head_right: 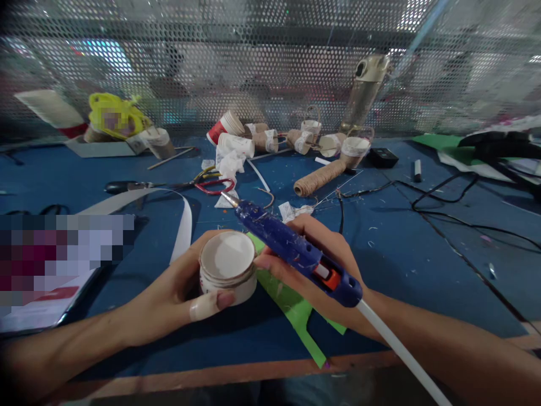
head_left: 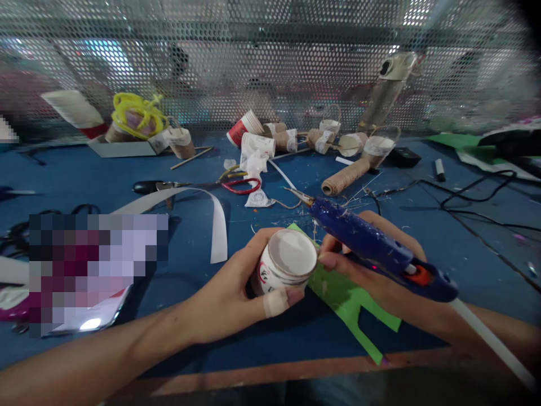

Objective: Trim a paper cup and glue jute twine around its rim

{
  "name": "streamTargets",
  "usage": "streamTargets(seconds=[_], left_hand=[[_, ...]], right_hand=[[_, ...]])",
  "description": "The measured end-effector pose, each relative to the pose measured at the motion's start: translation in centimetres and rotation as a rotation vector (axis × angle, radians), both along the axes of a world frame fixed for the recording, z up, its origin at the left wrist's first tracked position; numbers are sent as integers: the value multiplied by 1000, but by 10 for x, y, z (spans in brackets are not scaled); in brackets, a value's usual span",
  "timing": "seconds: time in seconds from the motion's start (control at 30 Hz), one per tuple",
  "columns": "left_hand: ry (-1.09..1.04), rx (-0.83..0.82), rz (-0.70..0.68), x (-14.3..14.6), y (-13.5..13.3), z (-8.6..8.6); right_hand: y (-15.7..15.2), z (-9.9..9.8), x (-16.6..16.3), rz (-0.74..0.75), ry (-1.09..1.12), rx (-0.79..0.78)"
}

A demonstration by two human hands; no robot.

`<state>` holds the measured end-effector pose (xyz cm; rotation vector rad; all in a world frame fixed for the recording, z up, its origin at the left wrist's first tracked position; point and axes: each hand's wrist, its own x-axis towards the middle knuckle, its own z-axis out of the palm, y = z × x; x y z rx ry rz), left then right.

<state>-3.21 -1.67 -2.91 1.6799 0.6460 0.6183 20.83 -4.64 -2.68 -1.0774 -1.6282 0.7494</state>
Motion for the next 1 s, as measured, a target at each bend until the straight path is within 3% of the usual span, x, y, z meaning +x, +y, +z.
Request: streamTargets(seconds=[0.5, 1.0], left_hand=[[-10, -67, -1, -1, 1, 0], [49, 74, -21, -1, 2, 1]], right_hand=[[-2, 2, -1, -30, -27, 8], [-2, -1, 0, -80, -67, 65]])
